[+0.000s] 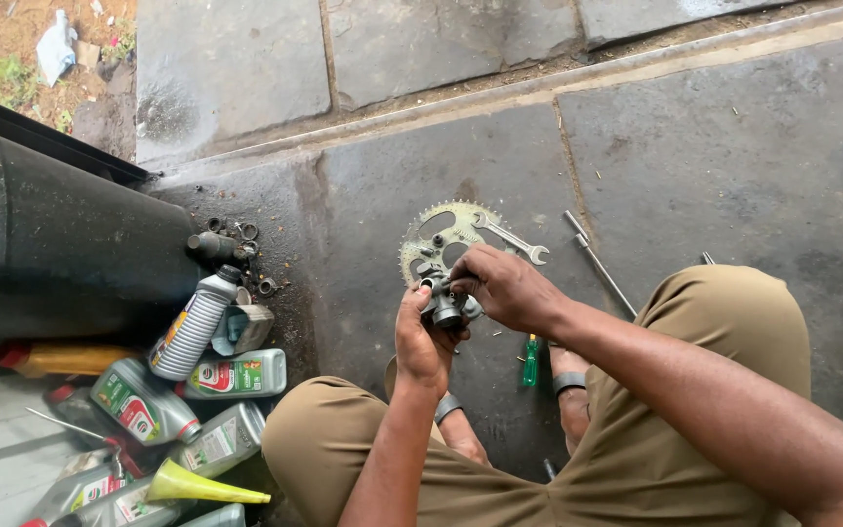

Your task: Disassembling and cleaning a motorcycle carburetor using tools.

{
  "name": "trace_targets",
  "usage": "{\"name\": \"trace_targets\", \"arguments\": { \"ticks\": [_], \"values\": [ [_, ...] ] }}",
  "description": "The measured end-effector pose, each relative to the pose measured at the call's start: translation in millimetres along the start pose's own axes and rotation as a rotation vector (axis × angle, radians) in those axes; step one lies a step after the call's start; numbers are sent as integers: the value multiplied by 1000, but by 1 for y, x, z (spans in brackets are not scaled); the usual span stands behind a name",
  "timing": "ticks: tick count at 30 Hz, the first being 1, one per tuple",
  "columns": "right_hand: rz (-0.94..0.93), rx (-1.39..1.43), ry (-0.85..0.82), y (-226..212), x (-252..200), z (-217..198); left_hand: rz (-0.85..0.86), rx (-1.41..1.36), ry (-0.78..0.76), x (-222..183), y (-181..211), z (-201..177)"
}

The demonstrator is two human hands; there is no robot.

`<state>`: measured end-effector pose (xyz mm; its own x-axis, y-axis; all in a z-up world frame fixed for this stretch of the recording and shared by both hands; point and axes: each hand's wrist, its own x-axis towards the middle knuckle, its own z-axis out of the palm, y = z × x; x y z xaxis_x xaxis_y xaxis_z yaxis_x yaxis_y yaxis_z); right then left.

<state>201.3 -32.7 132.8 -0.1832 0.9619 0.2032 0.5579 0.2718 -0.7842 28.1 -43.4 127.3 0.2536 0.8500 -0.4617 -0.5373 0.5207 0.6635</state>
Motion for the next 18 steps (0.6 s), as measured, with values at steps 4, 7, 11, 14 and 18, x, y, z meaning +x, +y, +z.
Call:
{"name": "trace_targets", "arguments": {
  "ticks": [4,7,11,14,18],
  "values": [
    [-38,104,-29,2,2,0,43,15,-17,1,-2,-4],
    [111,204,-92,-7,3,-7,50,69,10,3,-4,-5],
    [187,136,-53,-9,7,-10,114,94,20,3,-3,-3],
    [316,77,-119,-3,6,-7,130,122,46,2,-2,-1],
    [252,141,-130,1,4,-5,132,148,39,1,0,1]
  ]
}}
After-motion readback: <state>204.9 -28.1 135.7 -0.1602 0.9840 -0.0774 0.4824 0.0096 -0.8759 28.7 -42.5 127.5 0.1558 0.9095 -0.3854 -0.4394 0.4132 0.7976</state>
